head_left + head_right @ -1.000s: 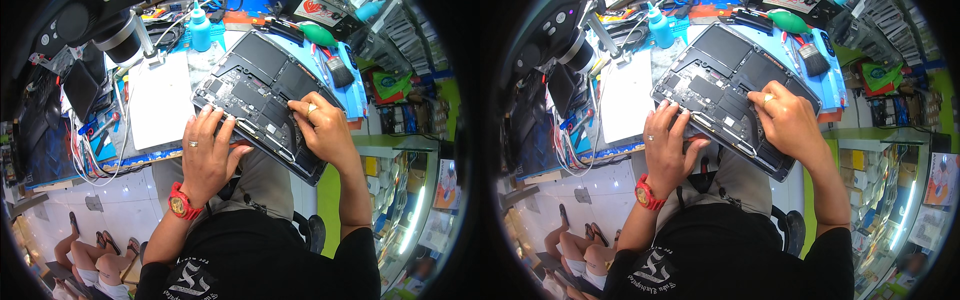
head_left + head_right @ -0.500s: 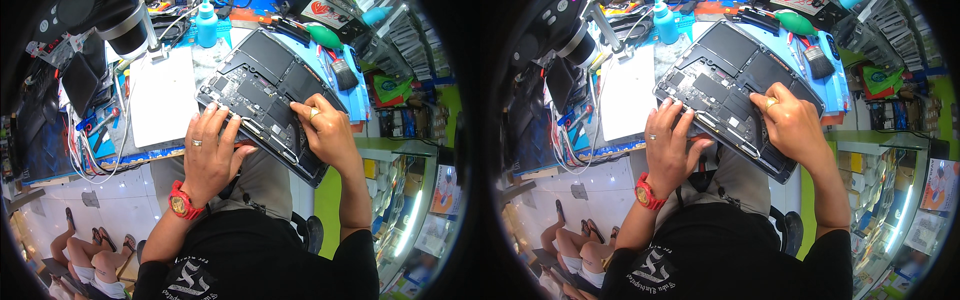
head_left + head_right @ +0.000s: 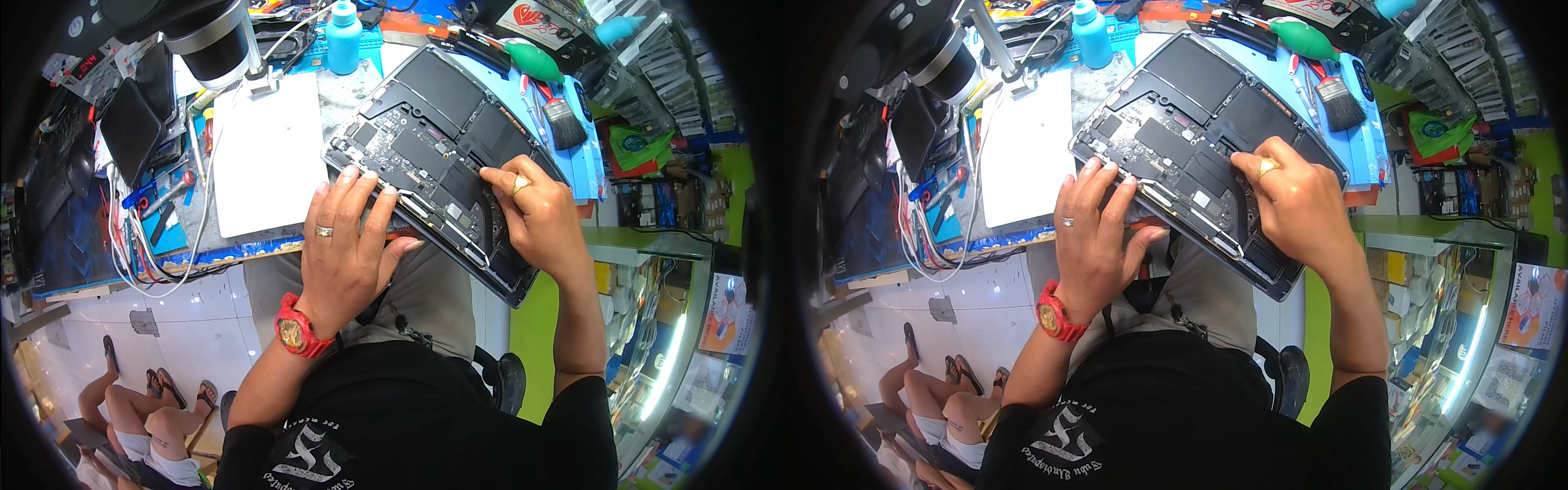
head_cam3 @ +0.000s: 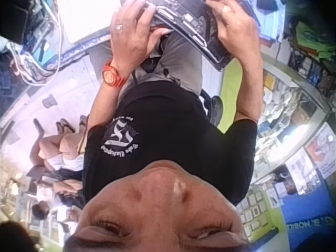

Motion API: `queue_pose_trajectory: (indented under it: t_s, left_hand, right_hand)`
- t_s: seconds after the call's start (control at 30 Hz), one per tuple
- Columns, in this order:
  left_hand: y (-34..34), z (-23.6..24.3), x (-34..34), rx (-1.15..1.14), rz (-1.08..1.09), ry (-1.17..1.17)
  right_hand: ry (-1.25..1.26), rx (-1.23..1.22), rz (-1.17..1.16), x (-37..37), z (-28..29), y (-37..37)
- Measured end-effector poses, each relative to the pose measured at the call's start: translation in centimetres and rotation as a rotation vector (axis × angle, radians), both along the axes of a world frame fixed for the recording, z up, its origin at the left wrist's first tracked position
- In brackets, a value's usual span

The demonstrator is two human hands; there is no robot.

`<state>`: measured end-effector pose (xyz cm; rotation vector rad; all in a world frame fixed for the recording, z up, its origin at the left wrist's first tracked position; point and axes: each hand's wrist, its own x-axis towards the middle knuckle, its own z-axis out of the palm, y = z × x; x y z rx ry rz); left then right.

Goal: The person uses a screwdriver to remove and replace screws inside a laptop casing, then handles a component by hand before closing the laptop lid.

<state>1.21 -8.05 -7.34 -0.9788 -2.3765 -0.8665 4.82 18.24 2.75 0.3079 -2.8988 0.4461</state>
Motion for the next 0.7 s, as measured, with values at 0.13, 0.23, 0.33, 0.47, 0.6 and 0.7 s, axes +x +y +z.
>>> queue_pose_trajectory:
  t_s: [0.13, 0.23, 0.33, 0.47, 0.6, 0.7]
  left_hand:
    - [0.1, 0.1, 0.0, 0.000, 0.006, 0.003]
    - [0.1, 0.0, 0.0, 0.003, 0.006, 0.004]
    - [0.1, 0.0, -0.1, 0.001, 0.007, 0.009]
    - [0.1, -0.1, 0.0, 0.000, 0.009, 0.003]
    - [0.0, -0.1, 0.0, -0.001, 0.007, 0.001]
    - [0.0, -0.2, 0.0, 0.003, 0.007, -0.001]
  right_hand:
    - [0.047, -0.008, 0.030, -1.1, -0.3, 0.6]
    - [0.060, -0.016, 0.080, -2.1, -0.2, 0.9]
    - [0.051, -0.018, 0.111, -2.9, -0.1, 1.1]
    - [0.029, 0.004, 0.156, -3.6, 0.1, 1.4]
    - [0.009, -0.016, 0.168, -3.7, -0.2, 1.4]
    - [0.013, -0.005, 0.174, -3.7, -0.3, 1.4]
